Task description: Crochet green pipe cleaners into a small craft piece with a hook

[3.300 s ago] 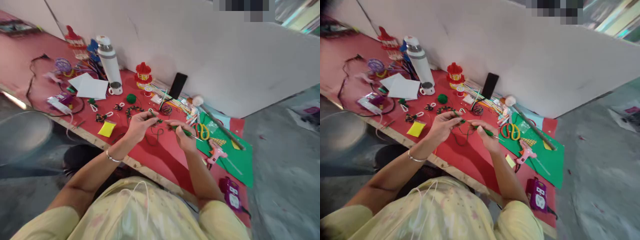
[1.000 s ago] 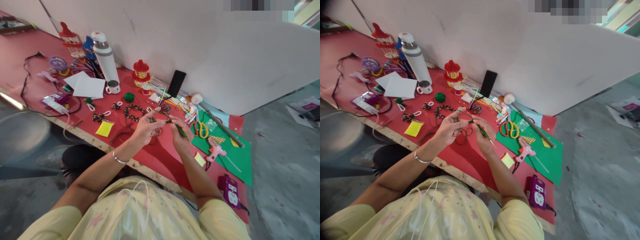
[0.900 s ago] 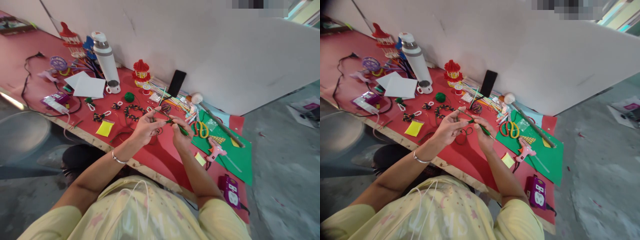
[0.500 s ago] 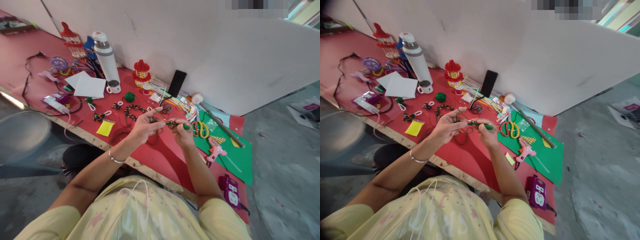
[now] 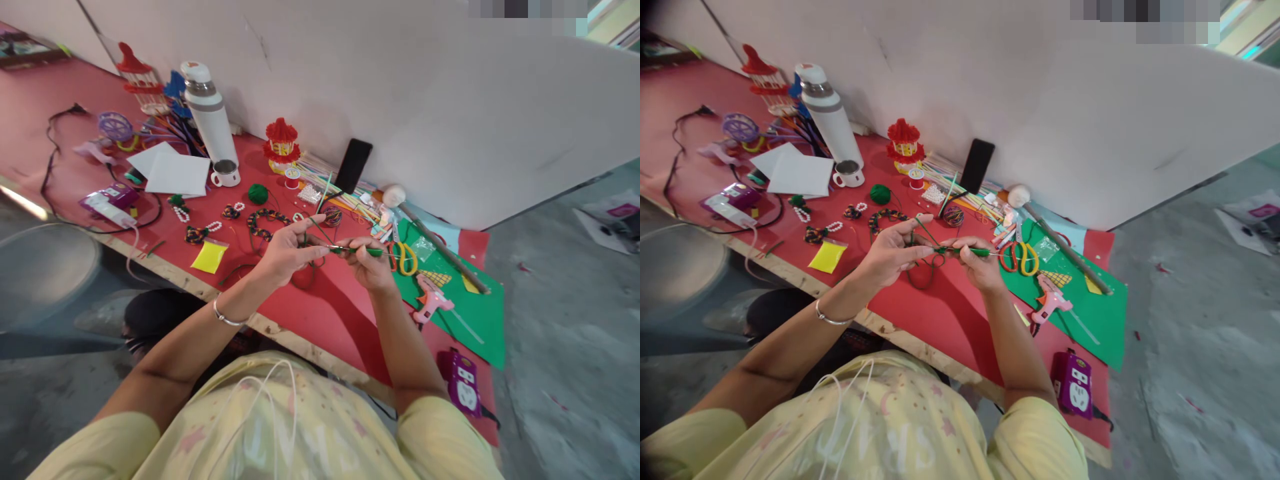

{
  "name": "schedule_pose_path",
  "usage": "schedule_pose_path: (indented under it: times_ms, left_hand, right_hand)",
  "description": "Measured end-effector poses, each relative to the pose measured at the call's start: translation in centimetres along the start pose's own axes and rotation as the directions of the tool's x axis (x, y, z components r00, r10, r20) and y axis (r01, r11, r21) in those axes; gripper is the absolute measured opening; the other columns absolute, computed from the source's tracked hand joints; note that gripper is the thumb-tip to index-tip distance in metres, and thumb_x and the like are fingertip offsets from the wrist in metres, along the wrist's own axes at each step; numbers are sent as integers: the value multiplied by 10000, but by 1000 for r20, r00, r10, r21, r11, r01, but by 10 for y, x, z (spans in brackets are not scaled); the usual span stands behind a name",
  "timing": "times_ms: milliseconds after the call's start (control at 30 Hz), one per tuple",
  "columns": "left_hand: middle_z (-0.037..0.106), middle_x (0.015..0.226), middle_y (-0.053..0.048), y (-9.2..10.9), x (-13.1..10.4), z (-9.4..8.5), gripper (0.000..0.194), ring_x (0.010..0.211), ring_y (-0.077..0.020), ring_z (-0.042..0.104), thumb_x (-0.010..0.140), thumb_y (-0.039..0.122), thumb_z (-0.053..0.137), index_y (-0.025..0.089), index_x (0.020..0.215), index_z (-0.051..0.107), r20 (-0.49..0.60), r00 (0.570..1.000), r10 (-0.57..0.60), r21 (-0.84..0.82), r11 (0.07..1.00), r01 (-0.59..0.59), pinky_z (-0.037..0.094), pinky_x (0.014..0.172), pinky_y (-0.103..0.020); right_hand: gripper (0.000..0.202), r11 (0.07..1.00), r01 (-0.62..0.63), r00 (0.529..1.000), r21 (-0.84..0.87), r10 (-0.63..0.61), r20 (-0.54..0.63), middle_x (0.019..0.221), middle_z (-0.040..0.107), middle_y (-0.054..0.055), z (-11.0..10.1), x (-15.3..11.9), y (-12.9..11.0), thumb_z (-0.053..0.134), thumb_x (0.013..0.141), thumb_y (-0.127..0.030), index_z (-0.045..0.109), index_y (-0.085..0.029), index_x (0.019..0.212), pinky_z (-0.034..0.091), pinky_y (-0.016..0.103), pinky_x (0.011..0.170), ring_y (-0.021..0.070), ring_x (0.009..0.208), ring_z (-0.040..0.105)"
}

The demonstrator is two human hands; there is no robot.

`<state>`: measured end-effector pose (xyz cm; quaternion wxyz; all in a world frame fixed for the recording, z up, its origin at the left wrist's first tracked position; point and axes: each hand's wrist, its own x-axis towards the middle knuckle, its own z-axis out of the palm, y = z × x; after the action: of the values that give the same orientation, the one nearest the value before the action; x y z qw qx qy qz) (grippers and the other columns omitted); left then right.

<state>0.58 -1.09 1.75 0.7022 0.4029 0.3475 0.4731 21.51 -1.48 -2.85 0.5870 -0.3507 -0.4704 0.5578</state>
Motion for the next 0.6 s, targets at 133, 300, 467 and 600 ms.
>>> schedule_pose_path:
  times_ms: [133,300,467,600]
  left_hand:
    - [777,764,-33,0,0,-1,878,474,-62,515,625,214,965,156,1453,678,3,1000,-6,9,1000,6,244,394,-180]
    - [777,761,-33,1,1,0,888,473,-76,554,611,197,962,162,1451,677,10,1000,-10,17,1000,10,230,391,-182]
    - [773,747,-33,1,2,-1,858,485,-85,574,609,200,964,150,1423,698,-7,1000,3,38,999,-3,249,397,-187]
    - [767,739,-24,0,3,-1,835,505,-86,588,615,207,962,136,1406,703,-10,1000,20,57,998,-19,293,414,-181]
  right_hand:
    - [408,1000,-13,999,3,13,37,965,873,44,-8,1,1,924,720,-594,723,-262,845,674,384,752,210,808,820]
    - [390,1000,-25,998,16,24,57,1016,875,54,-11,2,3,904,751,-590,719,-267,865,684,421,800,233,880,831]
    - [382,998,-53,992,20,50,120,1049,875,85,-13,1,-6,879,784,-593,717,-253,847,679,473,853,256,906,829]
    - [365,999,-47,986,-6,47,159,1040,876,99,-16,1,-13,856,818,-582,735,-238,845,675,458,827,243,823,825]
